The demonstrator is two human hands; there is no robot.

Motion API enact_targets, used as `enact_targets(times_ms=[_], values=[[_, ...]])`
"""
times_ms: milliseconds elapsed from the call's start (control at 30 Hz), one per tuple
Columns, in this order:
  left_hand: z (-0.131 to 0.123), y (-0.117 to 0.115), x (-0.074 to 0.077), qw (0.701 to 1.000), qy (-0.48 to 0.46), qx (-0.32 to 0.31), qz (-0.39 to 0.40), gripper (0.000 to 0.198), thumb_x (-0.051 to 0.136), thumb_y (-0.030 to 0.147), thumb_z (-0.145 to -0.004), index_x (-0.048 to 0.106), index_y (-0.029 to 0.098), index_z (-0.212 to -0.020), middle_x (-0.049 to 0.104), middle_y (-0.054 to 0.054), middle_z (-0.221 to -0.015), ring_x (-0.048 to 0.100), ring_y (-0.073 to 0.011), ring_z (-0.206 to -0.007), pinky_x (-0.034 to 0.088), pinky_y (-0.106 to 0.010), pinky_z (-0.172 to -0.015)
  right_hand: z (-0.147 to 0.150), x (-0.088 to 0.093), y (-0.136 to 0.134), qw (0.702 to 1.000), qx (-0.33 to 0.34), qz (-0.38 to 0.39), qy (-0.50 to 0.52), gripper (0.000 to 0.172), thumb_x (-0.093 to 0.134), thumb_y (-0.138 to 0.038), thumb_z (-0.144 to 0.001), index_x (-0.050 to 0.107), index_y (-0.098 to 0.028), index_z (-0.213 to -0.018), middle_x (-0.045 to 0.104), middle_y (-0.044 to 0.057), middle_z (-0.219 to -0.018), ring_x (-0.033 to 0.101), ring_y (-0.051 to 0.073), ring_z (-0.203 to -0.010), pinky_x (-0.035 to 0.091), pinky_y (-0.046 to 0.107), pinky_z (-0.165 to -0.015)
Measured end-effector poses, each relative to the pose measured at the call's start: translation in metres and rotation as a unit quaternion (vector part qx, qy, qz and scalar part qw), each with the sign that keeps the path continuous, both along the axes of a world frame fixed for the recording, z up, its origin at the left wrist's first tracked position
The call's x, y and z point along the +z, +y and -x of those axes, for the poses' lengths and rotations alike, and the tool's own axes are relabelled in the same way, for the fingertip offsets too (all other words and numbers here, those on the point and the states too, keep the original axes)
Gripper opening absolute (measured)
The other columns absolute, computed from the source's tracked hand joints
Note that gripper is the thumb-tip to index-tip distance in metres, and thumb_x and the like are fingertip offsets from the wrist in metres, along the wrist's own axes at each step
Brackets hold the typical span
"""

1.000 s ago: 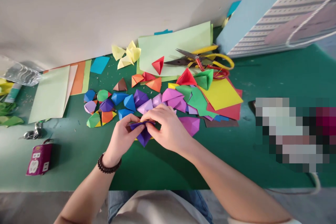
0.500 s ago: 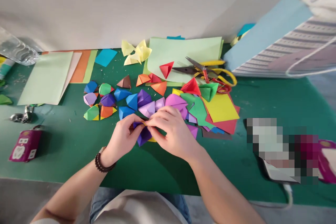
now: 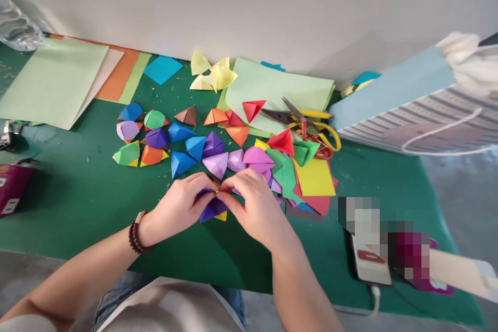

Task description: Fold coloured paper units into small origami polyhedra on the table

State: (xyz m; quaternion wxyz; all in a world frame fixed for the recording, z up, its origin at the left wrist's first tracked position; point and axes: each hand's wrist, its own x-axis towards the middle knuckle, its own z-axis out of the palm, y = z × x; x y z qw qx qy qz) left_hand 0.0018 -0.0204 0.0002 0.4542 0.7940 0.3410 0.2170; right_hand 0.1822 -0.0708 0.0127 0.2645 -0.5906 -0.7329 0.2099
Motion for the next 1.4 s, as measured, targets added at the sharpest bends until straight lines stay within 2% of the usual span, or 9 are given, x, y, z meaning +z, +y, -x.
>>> enact_targets(times_ms=[267, 467, 533, 700, 833, 967, 1067, 1233, 1400], values=[[0.001, 0.002, 0.003, 0.999, 0.017, 0.021, 0.035, 0.02, 0.051, 0.005, -0.077, 0.058, 0.019, -0.089, 0.067, -0.004, -0.091, 0.064, -0.0168, -0.083, 0.051, -0.027, -0.072, 0.009, -0.005, 0.004, 0.994, 0.022, -0.096, -0.055, 0.009, 0.052, -0.016, -0.092, 0.053, -0.022, -0.084, 0.062, 0.005, -0.078, 0.053, 0.022, -0.083, 0.047, 0.037, -0.072], [0.003, 0.002, 0.004, 0.995, 0.007, 0.091, 0.047, 0.02, 0.051, 0.008, -0.079, 0.052, 0.021, -0.093, 0.063, 0.0, -0.081, 0.06, -0.0136, -0.069, 0.047, -0.024, -0.062, 0.014, -0.01, 0.005, 0.985, 0.017, -0.141, -0.102, 0.009, 0.052, -0.016, -0.091, 0.054, -0.021, -0.084, 0.061, 0.006, -0.077, 0.051, 0.023, -0.085, 0.045, 0.038, -0.074], [0.004, 0.002, 0.003, 0.997, 0.018, 0.08, 0.013, 0.019, 0.05, 0.007, -0.079, 0.052, 0.021, -0.092, 0.063, 0.0, -0.082, 0.06, -0.0136, -0.07, 0.047, -0.024, -0.063, 0.013, -0.01, 0.005, 0.983, 0.031, -0.135, -0.116, 0.009, 0.051, -0.018, -0.092, 0.055, -0.021, -0.085, 0.062, 0.006, -0.078, 0.051, 0.023, -0.084, 0.045, 0.037, -0.073], [0.008, 0.002, 0.005, 0.989, 0.06, -0.017, -0.138, 0.019, 0.039, 0.007, -0.088, 0.053, 0.02, -0.091, 0.063, -0.003, -0.084, 0.061, -0.0158, -0.076, 0.047, -0.027, -0.068, 0.007, -0.008, 0.005, 0.974, 0.087, -0.124, -0.166, 0.014, 0.049, -0.021, -0.095, 0.06, -0.019, -0.086, 0.064, 0.006, -0.078, 0.053, 0.021, -0.077, 0.045, 0.036, -0.067], [0.011, 0.001, 0.012, 0.968, 0.031, -0.037, -0.245, 0.021, 0.039, 0.004, -0.086, 0.052, 0.019, -0.093, 0.063, -0.006, -0.087, 0.06, -0.0171, -0.079, 0.05, -0.029, -0.071, 0.006, -0.006, 0.004, 0.95, 0.082, -0.254, -0.16, 0.01, 0.057, -0.014, -0.089, 0.065, -0.02, -0.092, 0.07, 0.005, -0.084, 0.058, 0.019, -0.076, 0.048, 0.034, -0.064], [0.013, -0.004, 0.028, 0.951, -0.129, -0.002, -0.282, 0.037, 0.049, 0.001, -0.075, 0.047, 0.02, -0.107, 0.063, -0.008, -0.098, 0.062, -0.019, -0.093, 0.054, -0.034, -0.081, 0.01, 0.005, -0.002, 0.882, 0.054, -0.443, -0.15, 0.016, 0.065, -0.008, -0.08, 0.066, -0.023, -0.084, 0.07, 0.003, -0.075, 0.061, 0.016, -0.068, 0.052, 0.03, -0.057], [0.02, -0.011, 0.045, 0.91, -0.222, 0.044, -0.346, 0.041, 0.061, 0.009, -0.074, 0.045, 0.023, -0.109, 0.061, -0.008, -0.102, 0.062, -0.023, -0.104, 0.056, -0.04, -0.084, 0.013, 0.026, -0.009, 0.828, 0.046, -0.539, -0.147, 0.018, 0.068, -0.007, -0.076, 0.065, -0.024, -0.071, 0.069, 0.003, -0.072, 0.06, 0.015, -0.063, 0.051, 0.029, -0.05], [0.032, -0.02, 0.077, 0.846, -0.18, 0.06, -0.498, 0.022, 0.062, 0.013, -0.075, 0.055, 0.024, -0.093, 0.066, -0.003, -0.084, 0.064, -0.0205, -0.091, 0.055, -0.045, -0.089, 0.019, 0.063, -0.014, 0.787, 0.061, -0.596, -0.148, 0.028, 0.073, -0.001, -0.069, 0.061, -0.024, -0.058, 0.068, -0.001, -0.071, 0.059, 0.011, -0.062, 0.052, 0.024, -0.05], [0.027, -0.011, 0.112, 0.865, -0.153, 0.038, -0.476, 0.026, 0.057, 0.005, -0.076, 0.057, 0.023, -0.095, 0.067, -0.004, -0.087, 0.067, -0.0196, -0.092, 0.055, -0.043, -0.09, 0.024, 0.08, 0.007, 0.763, 0.04, -0.633, -0.125, 0.017, 0.069, -0.006, -0.076, 0.063, -0.019, -0.067, 0.067, 0.003, -0.068, 0.057, 0.013, -0.061, 0.047, 0.027, -0.047]])
